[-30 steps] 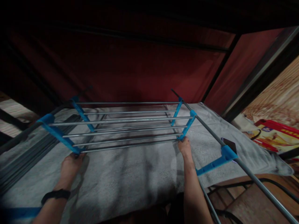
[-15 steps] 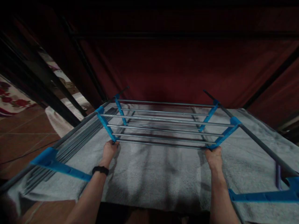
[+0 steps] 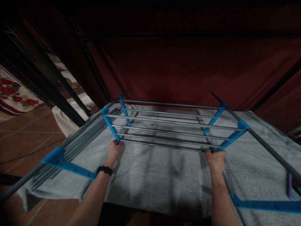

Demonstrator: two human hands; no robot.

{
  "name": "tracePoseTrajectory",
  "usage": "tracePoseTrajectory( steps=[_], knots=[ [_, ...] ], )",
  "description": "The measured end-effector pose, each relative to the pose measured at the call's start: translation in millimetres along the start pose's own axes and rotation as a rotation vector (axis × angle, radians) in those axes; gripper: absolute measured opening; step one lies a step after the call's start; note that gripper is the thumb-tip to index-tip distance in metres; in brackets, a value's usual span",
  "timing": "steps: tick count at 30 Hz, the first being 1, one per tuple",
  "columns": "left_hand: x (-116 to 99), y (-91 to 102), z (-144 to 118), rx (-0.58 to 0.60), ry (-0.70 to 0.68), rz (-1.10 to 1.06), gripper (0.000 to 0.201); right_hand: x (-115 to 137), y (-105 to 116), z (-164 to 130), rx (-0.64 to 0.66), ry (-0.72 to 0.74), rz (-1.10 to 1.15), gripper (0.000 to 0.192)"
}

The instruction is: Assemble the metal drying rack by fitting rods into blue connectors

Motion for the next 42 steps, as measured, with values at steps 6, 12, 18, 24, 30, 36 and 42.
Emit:
tracePoseTrajectory(
  steps=[6,12,18,24,30,36,42],
  knots=[
    [-3,-1.2,-3,-0.010,0.012,0.010,0.025,-2,11,-11,0.131,0.051,-0.290,0.055],
    [-5,-0.4,-5,0.004,0.034,-0.016,0.024,45,-14,-46,0.233,0.584,-0.229,0.033],
    [-6,0.3,-5,0.006,0.079,-0.021,0.023,76,-50,-93,0.101,0.938,-0.221,0.040],
    [-6,0.0,-6,0.010,0.090,-0.027,0.023,85,-63,-90,0.254,1.061,-0.227,0.031],
    [-7,1.9,-5,0.017,0.097,-0.037,0.023,83,-69,-79,0.316,1.091,-0.144,0.027],
    [-7,1.3,-4,0.011,0.102,-0.048,0.024,77,-75,-70,0.372,1.123,-0.066,0.028],
    [-5,-0.8,-3,0.009,0.088,-0.058,0.024,74,-78,-66,0.393,1.153,0.020,0.028]
  ],
)
Point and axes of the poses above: each hand's wrist, its own z-axis towards the middle knuckle, its own y-axis out of the back of the hand, x = y × z, the point moved 1 cm from there along z, towards the middle knuckle, and after that the axes turned 1 degree about x, right-handed, at the moved point
